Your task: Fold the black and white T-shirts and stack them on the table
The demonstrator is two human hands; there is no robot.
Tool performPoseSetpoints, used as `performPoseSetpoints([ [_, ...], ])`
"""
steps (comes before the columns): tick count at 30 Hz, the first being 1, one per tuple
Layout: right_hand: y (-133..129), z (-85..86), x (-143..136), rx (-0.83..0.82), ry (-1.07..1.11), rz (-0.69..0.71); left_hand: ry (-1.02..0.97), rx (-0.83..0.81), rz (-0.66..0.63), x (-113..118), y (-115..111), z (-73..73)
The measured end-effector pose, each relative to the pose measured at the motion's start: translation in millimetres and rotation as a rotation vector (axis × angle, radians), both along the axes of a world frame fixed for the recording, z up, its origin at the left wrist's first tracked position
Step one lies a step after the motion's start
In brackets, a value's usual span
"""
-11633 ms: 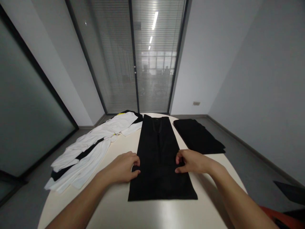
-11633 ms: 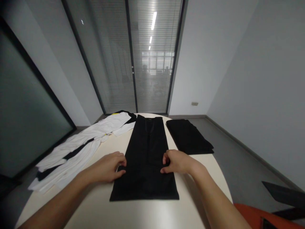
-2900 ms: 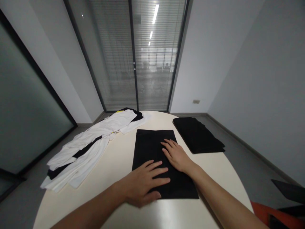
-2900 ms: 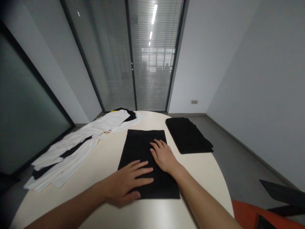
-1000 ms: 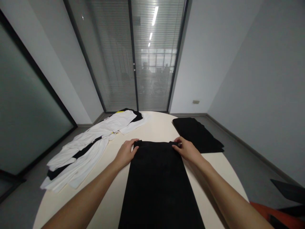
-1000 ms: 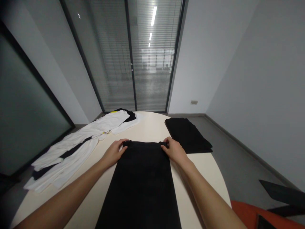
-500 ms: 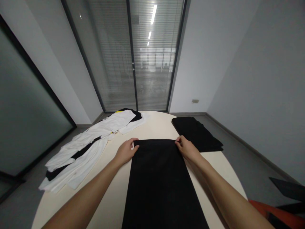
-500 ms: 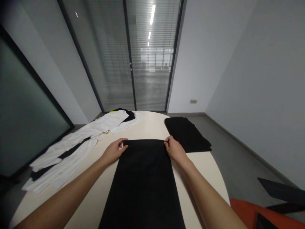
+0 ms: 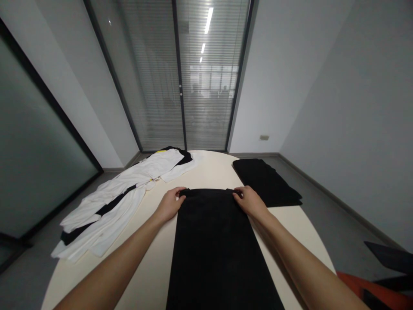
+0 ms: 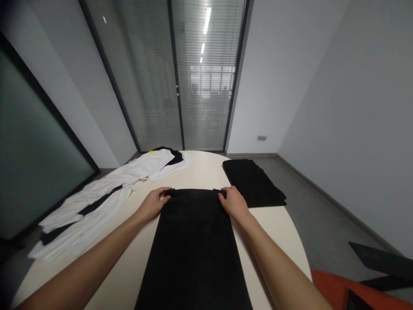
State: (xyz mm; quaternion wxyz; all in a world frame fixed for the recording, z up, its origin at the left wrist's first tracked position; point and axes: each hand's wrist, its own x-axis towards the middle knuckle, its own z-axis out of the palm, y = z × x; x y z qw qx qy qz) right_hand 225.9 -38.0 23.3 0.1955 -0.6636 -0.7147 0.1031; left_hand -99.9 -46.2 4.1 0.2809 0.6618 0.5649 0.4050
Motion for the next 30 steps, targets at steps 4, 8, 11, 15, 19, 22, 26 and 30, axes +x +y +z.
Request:
performPoseSetpoints([
  [4, -3.1, 8.5, -1.5, -0.005, 0.044, 0.017, 0.051, -0.089, 0.021, -3.2, -1.4, 7.4],
  [8, -10.5, 21.8, -1.0, -0.014, 0.228, 0.041, 0.010, -0.051, 0.042, -4.5, -4.0, 19.1],
  [11, -15.5, 27.7, -3.3, -0.058, 0.406, 0.049, -0.120, -0.167, 0.026, 0.6, -9.4, 30.7],
  [15, -15.9, 23.8, -8.2, -0.195, 0.633, 0.001, -0.239, -0.451, 0.008, 10.5, -18.4, 44.3],
  [19, -11.3, 14.8, -6.9, -0.312, 0.730, -0.019, -0.286, -0.511, 0.068, 13.3, -21.5, 54.4],
  [22, -8.8, 12.9, -2.0, -0.314, 0.808, -0.015, -0.342, -0.536, 0.120, 11.5, -21.2, 60.5],
  [26, -7.7, 17.8, 3.7, -0.202, 0.900, 0.074, -0.433, -0.451, 0.141, 9.9, -20.9, 66.2],
  [30, -10.7, 28.3, 2.2, -0.104, 0.950, 0.137, -0.524, -0.347, 0.133, 9.0, -22.1, 72.7],
])
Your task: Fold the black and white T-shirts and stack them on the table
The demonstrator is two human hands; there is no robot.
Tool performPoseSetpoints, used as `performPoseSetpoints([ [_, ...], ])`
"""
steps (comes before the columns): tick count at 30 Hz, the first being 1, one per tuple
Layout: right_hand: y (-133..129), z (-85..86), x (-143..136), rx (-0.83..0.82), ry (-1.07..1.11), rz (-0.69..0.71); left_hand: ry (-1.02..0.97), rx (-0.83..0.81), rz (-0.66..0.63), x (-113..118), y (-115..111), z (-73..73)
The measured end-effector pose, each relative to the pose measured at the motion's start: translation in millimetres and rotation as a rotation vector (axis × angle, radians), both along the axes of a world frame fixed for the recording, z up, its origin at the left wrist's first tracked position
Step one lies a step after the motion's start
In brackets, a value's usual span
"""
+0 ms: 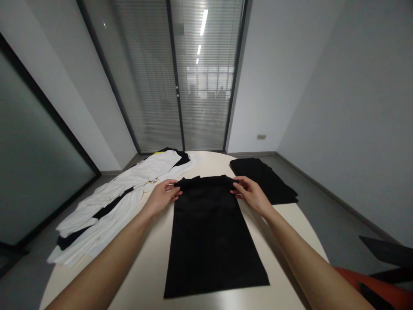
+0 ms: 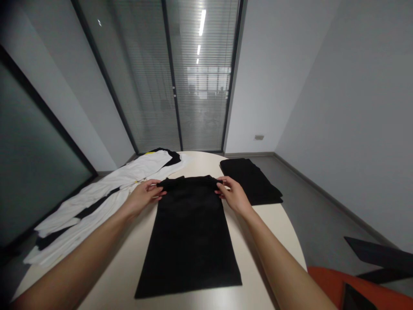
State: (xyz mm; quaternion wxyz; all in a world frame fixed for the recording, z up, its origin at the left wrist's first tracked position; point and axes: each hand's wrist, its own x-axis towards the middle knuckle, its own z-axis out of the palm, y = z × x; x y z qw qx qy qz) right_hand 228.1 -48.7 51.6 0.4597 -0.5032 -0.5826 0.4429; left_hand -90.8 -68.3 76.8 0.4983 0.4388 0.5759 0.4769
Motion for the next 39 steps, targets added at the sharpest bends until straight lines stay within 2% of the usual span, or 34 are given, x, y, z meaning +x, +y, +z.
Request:
performPoseSetpoints([
  [4, -9.9, 16.3, -0.2, -0.074, 0.062, 0.006, -0.089, -0.042, -0.073, -4.2, -6.5, 11.9],
  [8, -17.6, 26.7, 9.4, -0.126, 0.138, 0.175, -0.210, -0.114, -0.173, -13.6, -14.5, 21.1],
  [11, -18.1, 26.3, 14.5, -0.079, 0.212, 0.279, -0.287, -0.115, -0.194, -21.7, -17.8, 21.7],
  [15, -18.0, 24.4, 13.4, -0.002, 0.240, 0.331, -0.347, -0.044, -0.170, -28.2, -19.4, 18.8],
  [18, -20.3, 26.2, 16.6, 0.019, 0.229, 0.382, -0.355, -0.003, -0.236, -32.1, -21.8, 16.7],
  [22, -24.6, 31.4, 30.6, -0.062, 0.121, 0.531, -0.280, -0.003, -0.464, -44.7, -27.8, 10.0],
  [27, -28.1, 41.3, 41.3, -0.104, -0.120, 0.726, -0.060, 0.087, -0.775, -63.2, -31.9, -0.1],
  [31, -27.4, 43.3, 40.4, -0.162, -0.228, 0.829, 0.062, 0.117, -0.985, -61.3, -32.6, 0.6],
  [35, -23.5, 36.2, 38.7, -0.175, -0.244, 0.779, 0.272, 0.195, -1.021, -50.9, -32.8, 3.2],
  [39, -19.7, 28.4, 39.9, -0.185, -0.253, 0.765, 0.392, 0.241, -1.019, -49.5, -29.4, -3.4],
])
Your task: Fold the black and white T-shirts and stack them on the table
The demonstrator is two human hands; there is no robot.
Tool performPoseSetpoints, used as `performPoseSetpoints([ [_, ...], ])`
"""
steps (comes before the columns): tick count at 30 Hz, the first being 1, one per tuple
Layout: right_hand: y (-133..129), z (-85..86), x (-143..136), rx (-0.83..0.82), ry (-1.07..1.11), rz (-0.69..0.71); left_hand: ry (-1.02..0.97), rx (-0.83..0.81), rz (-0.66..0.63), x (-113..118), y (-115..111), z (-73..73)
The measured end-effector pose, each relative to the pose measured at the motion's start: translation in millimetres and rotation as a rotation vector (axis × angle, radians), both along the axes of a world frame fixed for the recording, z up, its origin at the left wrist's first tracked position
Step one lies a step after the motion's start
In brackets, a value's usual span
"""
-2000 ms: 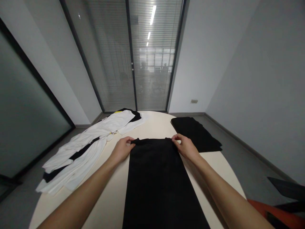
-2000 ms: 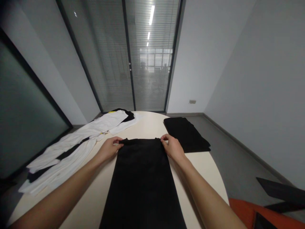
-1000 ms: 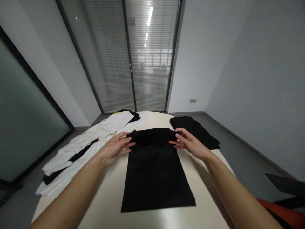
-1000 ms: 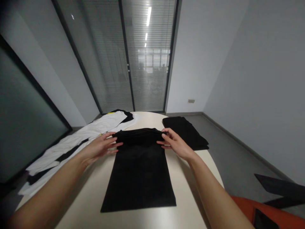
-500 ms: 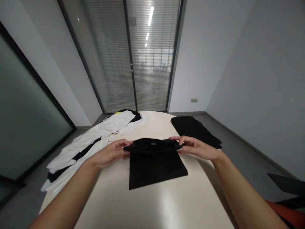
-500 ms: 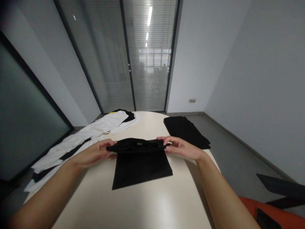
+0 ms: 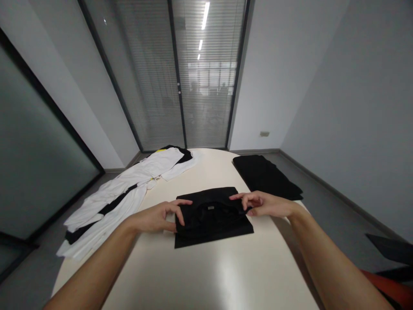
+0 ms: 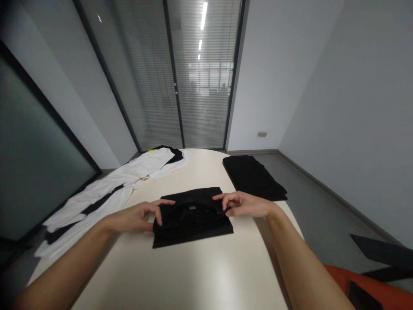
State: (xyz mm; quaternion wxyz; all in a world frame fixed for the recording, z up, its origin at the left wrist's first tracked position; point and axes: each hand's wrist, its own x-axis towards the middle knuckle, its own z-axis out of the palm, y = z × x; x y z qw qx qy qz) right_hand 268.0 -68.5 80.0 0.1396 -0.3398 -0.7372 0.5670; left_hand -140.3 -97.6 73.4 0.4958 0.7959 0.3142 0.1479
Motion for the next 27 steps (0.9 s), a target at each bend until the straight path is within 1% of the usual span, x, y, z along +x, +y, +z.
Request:
performPoseSetpoints([
  [5, -0.2, -3.7, 1.6, -0.038, -0.044, 0.017, 0.047, 0.022, -0.026, -4.5, 2.7, -7.7],
  [9, -5.5, 2.1, -2.6, -0.019, -0.127, 0.029, 0.126, 0.022, -0.021, -2.3, -0.5, -7.3],
  [14, -13.3, 13.0, -8.8, 0.094, -0.336, 0.026, 0.178, 0.050, -0.003, 0.3, -3.9, -3.4],
  [17, -15.1, 14.0, -13.3, 0.215, -0.345, -0.019, 0.193, 0.062, 0.048, 2.5, -5.1, -1.8],
  [19, -14.8, 11.9, -19.3, 0.339, -0.334, -0.083, 0.212, 0.120, 0.098, 6.3, -6.4, -2.3],
  [21, -14.0, 8.4, -28.4, 0.466, -0.339, -0.147, 0.248, 0.238, 0.155, 12.2, -8.3, -3.8],
  [23, -13.4, 4.1, -38.8, 0.563, -0.329, -0.174, 0.281, 0.378, 0.226, 19.1, -10.6, -6.0],
  [25, -12.9, -0.8, -47.3, 0.601, -0.313, -0.135, 0.271, 0.488, 0.281, 25.0, -12.9, -8.3],
  [26, -12.6, -3.3, -50.0, 0.588, -0.313, -0.102, 0.255, 0.514, 0.276, 27.0, -13.8, -9.3],
  [27, -12.3, -5.8, -51.3, 0.554, -0.323, -0.069, 0.239, 0.519, 0.241, 28.2, -14.6, -10.2],
])
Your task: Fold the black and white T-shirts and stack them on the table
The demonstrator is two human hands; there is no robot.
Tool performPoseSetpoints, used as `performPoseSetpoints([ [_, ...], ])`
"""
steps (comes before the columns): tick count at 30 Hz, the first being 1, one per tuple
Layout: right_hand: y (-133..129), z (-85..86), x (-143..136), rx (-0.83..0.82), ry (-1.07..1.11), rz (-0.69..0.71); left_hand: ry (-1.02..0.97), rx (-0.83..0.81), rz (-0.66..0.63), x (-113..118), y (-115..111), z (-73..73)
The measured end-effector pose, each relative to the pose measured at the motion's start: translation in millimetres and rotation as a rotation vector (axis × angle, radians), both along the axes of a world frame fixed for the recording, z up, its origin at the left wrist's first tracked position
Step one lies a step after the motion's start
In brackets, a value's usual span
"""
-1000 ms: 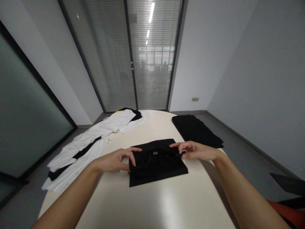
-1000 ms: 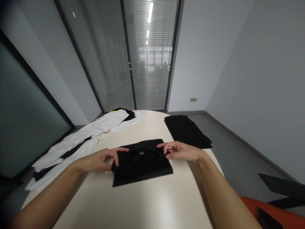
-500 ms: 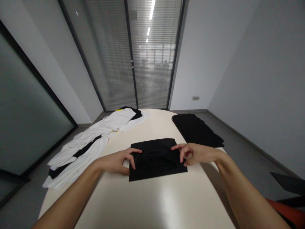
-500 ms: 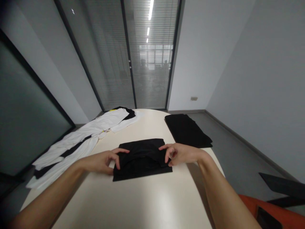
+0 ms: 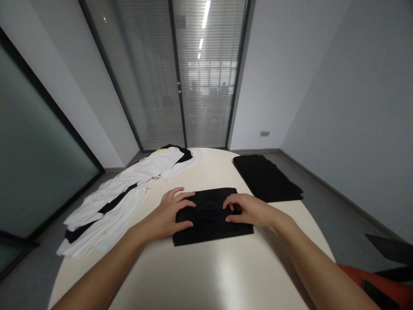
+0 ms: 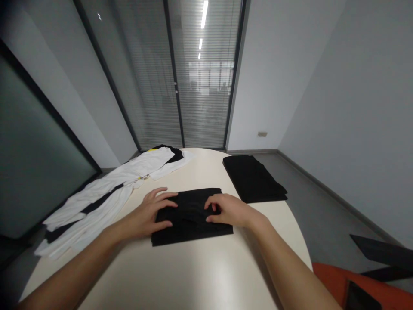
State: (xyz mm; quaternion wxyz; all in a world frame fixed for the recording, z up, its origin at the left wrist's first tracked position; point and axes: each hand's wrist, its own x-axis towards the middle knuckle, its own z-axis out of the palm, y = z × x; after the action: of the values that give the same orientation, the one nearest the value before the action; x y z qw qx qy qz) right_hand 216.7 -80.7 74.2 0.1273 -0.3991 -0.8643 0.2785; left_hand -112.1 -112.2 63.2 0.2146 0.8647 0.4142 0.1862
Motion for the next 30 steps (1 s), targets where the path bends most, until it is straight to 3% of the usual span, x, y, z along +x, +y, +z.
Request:
performPoseSetpoints([
  [5, 2.0, -7.1, 6.2, -0.213, -0.024, 0.054, 0.114, -0.181, -0.210, -3.3, -1.2, -1.1],
  [9, 3.0, -4.5, 9.7, -0.118, -0.002, 0.001, 0.089, -0.225, -0.210, -4.2, -0.8, -0.6],
  [11, 5.5, -4.7, 11.2, 0.017, -0.022, -0.146, -0.013, -0.202, -0.167, -3.2, 0.8, -2.7],
  [14, 13.6, -12.4, 18.0, 0.183, -0.021, -0.379, -0.189, -0.125, 0.006, -6.4, 7.2, -10.4],
  [16, 20.9, -21.5, 24.6, 0.183, 0.043, -0.424, -0.219, -0.055, 0.113, -14.1, 14.0, -18.3],
  [22, 32.3, -37.1, 32.1, -0.085, 0.256, -0.263, -0.207, -0.022, 0.145, -38.7, 33.1, -42.0],
  [30, 30.5, -30.3, 34.5, -0.210, 0.353, -0.201, -0.236, -0.036, 0.210, -35.5, 38.1, -46.4],
])
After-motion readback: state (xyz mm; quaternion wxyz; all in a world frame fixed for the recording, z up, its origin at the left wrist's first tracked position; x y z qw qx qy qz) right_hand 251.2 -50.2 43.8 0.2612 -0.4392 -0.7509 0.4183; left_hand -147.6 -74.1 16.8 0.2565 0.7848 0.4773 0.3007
